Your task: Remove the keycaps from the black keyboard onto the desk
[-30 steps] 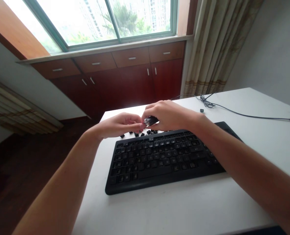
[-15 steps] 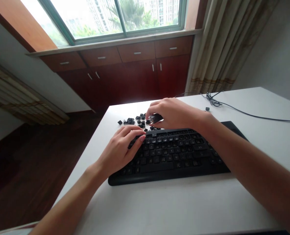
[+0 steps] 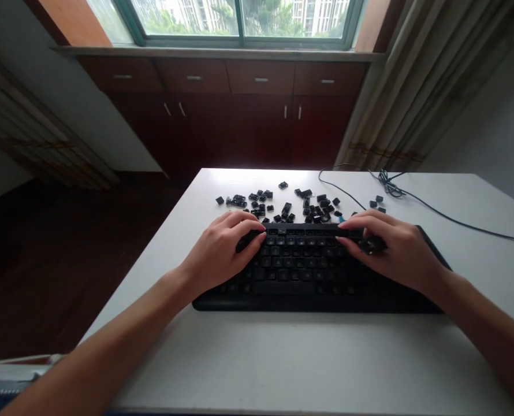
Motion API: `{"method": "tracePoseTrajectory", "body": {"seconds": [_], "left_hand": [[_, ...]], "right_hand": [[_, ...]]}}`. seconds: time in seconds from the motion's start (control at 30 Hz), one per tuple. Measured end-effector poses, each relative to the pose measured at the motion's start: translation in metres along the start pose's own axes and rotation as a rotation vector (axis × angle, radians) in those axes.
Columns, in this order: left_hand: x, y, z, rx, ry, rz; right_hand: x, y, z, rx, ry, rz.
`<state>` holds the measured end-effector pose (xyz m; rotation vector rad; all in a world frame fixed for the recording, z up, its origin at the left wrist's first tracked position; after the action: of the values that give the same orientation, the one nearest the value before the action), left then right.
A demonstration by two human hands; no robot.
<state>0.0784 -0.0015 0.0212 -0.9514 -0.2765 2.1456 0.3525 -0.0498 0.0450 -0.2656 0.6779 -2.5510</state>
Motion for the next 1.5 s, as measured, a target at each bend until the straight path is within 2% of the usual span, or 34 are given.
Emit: {"method": "tracePoseTrajectory", "body": {"seconds": [0.33,0.5,0.7,1.03,1.23,1.5], "left_hand": [[0.002,-0.001,0.003,-0.041,0.107,0.066],[0.012,-0.002,0.011,-0.131,0.324,0.22],[0.025,0.001,0.015,-0.245,0.487,0.385],[0.026,0.003,0.02,-0.33,0.553,0.482],[0.034,0.007,0.023,-0.459,0.704,0.552],[0.037,0.007,0.023,-0.513,0.739,0.548]], "right_hand": [[0.011,0.011,0.0,-0.027,-0.013,0.014],[0.022,0.016,-0.011,0.042,-0.079,0.036],[0.024,0.016,-0.014,0.055,-0.092,0.033],[0.023,0.017,-0.013,0.055,-0.077,0.033],[0.024,0.016,-0.013,0.045,-0.061,0.038],[0.023,0.017,-0.014,0.031,-0.045,0.038]]}}
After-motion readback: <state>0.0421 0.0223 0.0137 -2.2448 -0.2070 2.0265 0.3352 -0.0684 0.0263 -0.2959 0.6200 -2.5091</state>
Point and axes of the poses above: each hand's wrist, its own y-axis away from the middle knuckle, its own z-axis out of the back of the hand, x = y × z, the point moved 6 cm from there along -y, towards the middle knuckle, and after that the axes turned 15 degrees about y, right-handed, at the moved point
